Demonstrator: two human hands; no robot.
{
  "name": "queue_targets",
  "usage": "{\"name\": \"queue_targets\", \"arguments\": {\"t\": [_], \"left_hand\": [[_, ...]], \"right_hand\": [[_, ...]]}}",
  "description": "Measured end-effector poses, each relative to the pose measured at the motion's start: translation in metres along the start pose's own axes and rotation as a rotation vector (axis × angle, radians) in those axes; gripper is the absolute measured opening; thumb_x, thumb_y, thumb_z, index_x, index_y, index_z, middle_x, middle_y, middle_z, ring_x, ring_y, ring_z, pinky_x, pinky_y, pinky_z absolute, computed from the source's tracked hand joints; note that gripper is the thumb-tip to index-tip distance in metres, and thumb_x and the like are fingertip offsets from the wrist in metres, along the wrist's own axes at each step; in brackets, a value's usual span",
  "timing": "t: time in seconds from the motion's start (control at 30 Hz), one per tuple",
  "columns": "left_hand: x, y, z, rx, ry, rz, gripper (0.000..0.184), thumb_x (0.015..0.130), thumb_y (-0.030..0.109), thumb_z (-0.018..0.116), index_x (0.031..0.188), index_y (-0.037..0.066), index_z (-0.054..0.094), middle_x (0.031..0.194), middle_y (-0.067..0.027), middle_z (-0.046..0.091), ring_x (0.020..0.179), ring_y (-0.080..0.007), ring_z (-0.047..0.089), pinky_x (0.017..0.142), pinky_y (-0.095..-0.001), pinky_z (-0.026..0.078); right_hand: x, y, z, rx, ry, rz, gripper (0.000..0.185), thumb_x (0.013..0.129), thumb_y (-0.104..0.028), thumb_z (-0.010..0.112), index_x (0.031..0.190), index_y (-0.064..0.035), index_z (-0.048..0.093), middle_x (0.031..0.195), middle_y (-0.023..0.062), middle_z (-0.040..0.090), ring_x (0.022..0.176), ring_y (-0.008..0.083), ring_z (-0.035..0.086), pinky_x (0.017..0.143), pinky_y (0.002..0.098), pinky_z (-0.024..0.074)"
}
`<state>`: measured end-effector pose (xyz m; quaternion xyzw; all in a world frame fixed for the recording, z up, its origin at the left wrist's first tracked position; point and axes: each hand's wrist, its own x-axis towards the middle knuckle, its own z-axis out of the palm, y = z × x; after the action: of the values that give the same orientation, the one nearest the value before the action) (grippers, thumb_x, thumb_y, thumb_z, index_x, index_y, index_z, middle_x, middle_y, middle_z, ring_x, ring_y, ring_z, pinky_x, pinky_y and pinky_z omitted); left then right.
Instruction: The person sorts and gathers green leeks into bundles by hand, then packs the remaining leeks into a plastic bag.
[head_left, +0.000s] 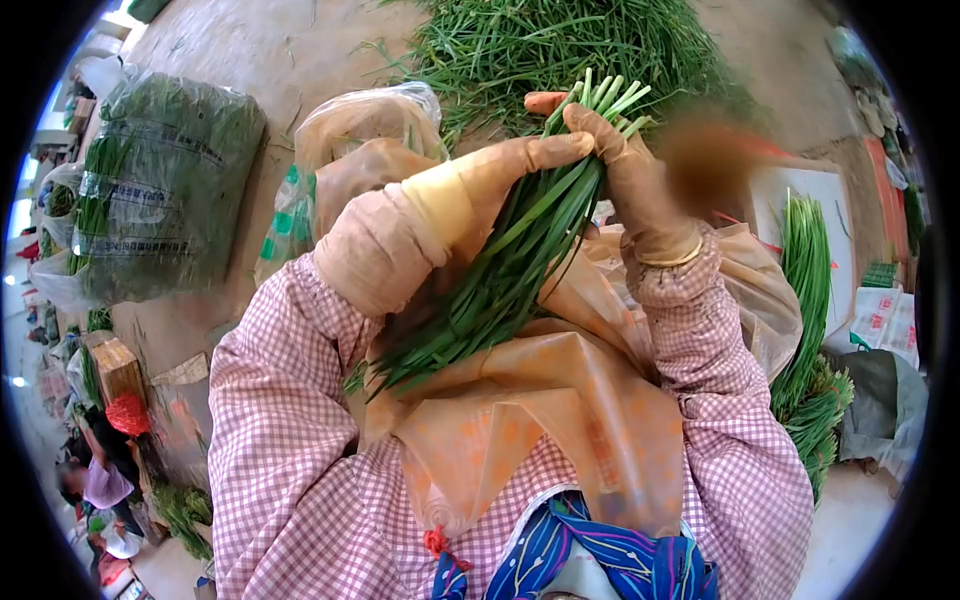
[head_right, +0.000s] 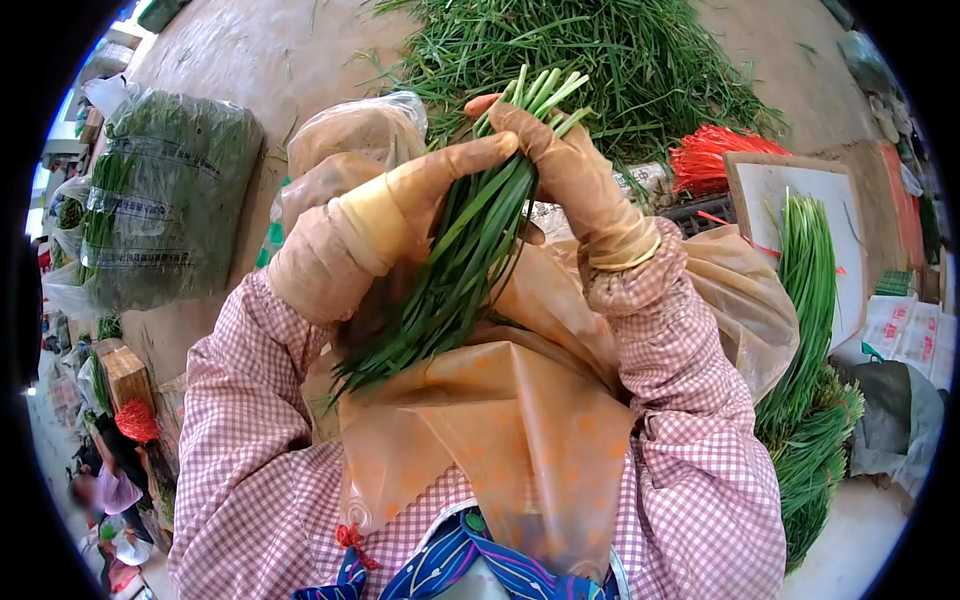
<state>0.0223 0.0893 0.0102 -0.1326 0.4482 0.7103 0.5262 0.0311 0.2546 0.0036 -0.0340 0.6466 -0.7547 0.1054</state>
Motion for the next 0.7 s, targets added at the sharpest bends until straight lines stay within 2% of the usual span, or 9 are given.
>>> {"name": "queue_targets", "arguments": {"t": [0.1, 0.17, 0.27, 0.37, 0.43, 0.5, 0.57, 0.6, 0.7], "left_hand": [[0.014, 0.005, -0.012, 0.019, -0.175, 0.017, 0.05, 0.084, 0.046, 0.065, 0.102, -0.001, 0.064, 0.095, -0.0153, 0.068, 0.08, -0.0256, 0.067, 0.069, -0.0368, 0.057], [0.021, 0.006, -0.018, 0.034, -0.209, 0.035, 0.044, 0.087, 0.041, 0.063, 0.101, -0.001, 0.065, 0.096, -0.0148, 0.068, 0.08, -0.0258, 0.068, 0.068, -0.0369, 0.057], [0.033, 0.007, -0.023, -0.131, -0.12, 0.022, 0.033, 0.09, 0.032, 0.059, 0.104, 0.003, 0.064, 0.089, -0.0111, 0.069, 0.082, -0.0272, 0.067, 0.068, -0.0367, 0.057], [0.039, 0.012, -0.028, -0.162, -0.062, -0.007, 0.029, 0.091, 0.029, 0.058, 0.106, 0.005, 0.063, 0.087, -0.0093, 0.068, 0.084, -0.0282, 0.067, 0.07, -0.0368, 0.056], [0.044, 0.012, -0.032, -0.162, -0.055, -0.027, 0.027, 0.092, 0.027, 0.056, 0.107, 0.005, 0.061, 0.087, -0.0079, 0.068, 0.083, -0.0275, 0.067, 0.074, -0.0385, 0.056], [0.046, 0.005, -0.044, 0.016, -0.241, 0.212, 0.038, 0.09, 0.02, 0.06, 0.123, 0.004, 0.051, 0.106, -0.0088, 0.062, 0.099, -0.0225, 0.062, 0.086, -0.0372, 0.053], [0.043, 0.0, -0.055, 0.004, -0.322, 0.293, 0.05, 0.088, 0.016, 0.062, 0.132, 0.003, 0.043, 0.118, -0.0093, 0.058, 0.109, -0.0192, 0.057, 0.092, -0.0356, 0.05], [0.043, 0.0, -0.059, 0.389, -0.409, 0.673, 0.055, 0.086, 0.012, 0.062, 0.136, 0.004, 0.039, 0.123, -0.0093, 0.054, 0.114, -0.018, 0.054, 0.096, -0.0343, 0.047], [0.028, -0.001, -0.057, 0.717, -0.356, 0.8, 0.063, 0.085, 0.005, 0.061, 0.141, 0.006, 0.033, 0.128, -0.0093, 0.051, 0.119, -0.0177, 0.05, 0.102, -0.032, 0.043]], "right_hand": [[0.007, 0.009, -0.011, -0.096, -0.029, 0.216, 0.047, 0.093, -0.047, 0.054, 0.111, -0.0049, 0.064, 0.09, 0.0033, 0.062, 0.092, 0.0139, 0.055, 0.086, 0.031, 0.0436], [0.011, 0.022, -0.018, -0.187, 0.017, 0.168, 0.055, 0.09, -0.054, 0.054, 0.113, -0.0042, 0.063, 0.088, 0.0048, 0.062, 0.092, 0.0163, 0.055, 0.09, 0.0323, 0.0408], [0.014, 0.031, -0.054, -0.329, 0.177, -0.004, 0.053, 0.092, -0.046, 0.055, 0.116, 0.0008, 0.06, 0.116, 0.0131, 0.06, 0.109, 0.0238, 0.053, 0.1, 0.0354, 0.0372], [-0.004, 0.006, -0.046, -0.437, 0.296, -0.43, 0.037, 0.09, -0.023, 0.065, 0.115, 0.0036, 0.059, 0.113, 0.0114, 0.061, 0.111, 0.0208, 0.054, 0.095, 0.0302, 0.0435], [-0.011, 0.0, -0.038, -0.545, 0.164, -0.58, 0.029, 0.085, -0.014, 0.069, 0.111, -0.0012, 0.063, 0.11, 0.0107, 0.061, 0.109, 0.0205, 0.056, 0.091, 0.0282, 0.0472], [-0.021, -0.014, -0.013, -0.88, -0.208, -0.729, 0.027, 0.08, -0.015, 0.072, 0.105, -0.0087, 0.066, 0.111, 0.011, 0.06, 0.11, 0.0276, 0.056, 0.093, 0.0365, 0.0476], [-0.022, -0.011, 0.0, -0.977, -0.295, -0.802, 0.031, 0.073, -0.014, 0.074, 0.103, -0.0103, 0.065, 0.114, 0.0108, 0.059, 0.111, 0.0315, 0.055, 0.092, 0.042, 0.0468], [-0.022, -0.009, 0.005, -1.073, -0.378, -0.874, 0.037, 0.066, -0.012, 0.077, 0.101, -0.0119, 0.064, 0.117, 0.0105, 0.059, 0.112, 0.0354, 0.055, 0.092, 0.0474, 0.046], [-0.023, 0.014, 0.01, -1.206, -0.392, -0.959, 0.036, 0.066, -0.014, 0.078, 0.099, -0.0137, 0.064, 0.12, 0.0091, 0.058, 0.114, 0.0354, 0.054, 0.092, 0.0485, 0.0453]]}}
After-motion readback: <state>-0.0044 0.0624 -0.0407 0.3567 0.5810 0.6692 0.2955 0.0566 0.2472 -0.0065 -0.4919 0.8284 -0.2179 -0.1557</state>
